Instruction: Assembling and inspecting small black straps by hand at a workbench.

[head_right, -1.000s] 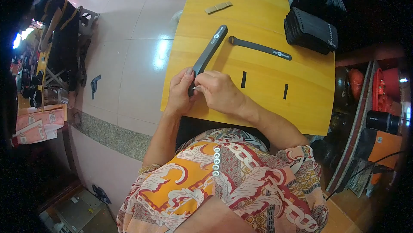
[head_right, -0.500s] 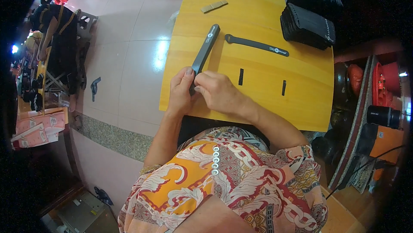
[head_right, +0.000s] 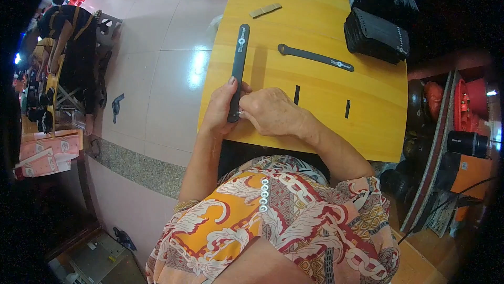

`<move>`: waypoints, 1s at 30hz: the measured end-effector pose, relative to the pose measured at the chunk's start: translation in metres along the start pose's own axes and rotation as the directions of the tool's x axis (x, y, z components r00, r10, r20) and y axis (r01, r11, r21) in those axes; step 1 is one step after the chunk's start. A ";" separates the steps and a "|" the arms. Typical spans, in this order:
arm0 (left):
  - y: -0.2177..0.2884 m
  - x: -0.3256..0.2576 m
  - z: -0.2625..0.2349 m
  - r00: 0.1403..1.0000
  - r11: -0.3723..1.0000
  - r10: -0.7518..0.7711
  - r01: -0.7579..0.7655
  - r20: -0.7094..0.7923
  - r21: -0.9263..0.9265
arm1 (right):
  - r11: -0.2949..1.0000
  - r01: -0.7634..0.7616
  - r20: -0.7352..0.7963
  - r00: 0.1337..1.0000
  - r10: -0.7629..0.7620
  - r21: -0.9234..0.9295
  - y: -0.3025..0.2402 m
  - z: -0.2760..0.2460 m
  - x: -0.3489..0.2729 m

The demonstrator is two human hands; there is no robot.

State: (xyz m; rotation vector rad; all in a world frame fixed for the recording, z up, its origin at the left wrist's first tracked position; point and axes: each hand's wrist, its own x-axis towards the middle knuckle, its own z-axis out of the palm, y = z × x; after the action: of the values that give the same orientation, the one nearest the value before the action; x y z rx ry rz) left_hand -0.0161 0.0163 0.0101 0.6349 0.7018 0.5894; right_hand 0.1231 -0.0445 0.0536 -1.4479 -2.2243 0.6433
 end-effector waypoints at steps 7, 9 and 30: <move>-0.005 -0.001 -0.002 0.985 0.985 0.168 -0.169 -0.026 -0.032 | 0.999 0.017 -0.229 0.973 -0.023 -0.030 -0.009 0.031 -0.013; -0.006 0.000 -0.001 0.984 0.981 0.173 -0.175 -0.036 -0.079 | 0.997 -0.006 -0.295 0.955 -0.016 -0.073 -0.013 0.040 -0.017; -0.022 -0.008 0.017 0.859 0.884 0.416 -0.459 -0.297 -0.090 | 0.984 -0.137 -0.397 0.914 0.080 -0.117 -0.040 0.062 -0.025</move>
State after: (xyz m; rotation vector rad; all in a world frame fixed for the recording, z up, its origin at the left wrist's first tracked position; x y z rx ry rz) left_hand -0.0027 -0.0092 0.0085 0.5733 0.7583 1.1650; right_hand 0.0681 -0.0910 0.0238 -1.6159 -1.9167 0.2010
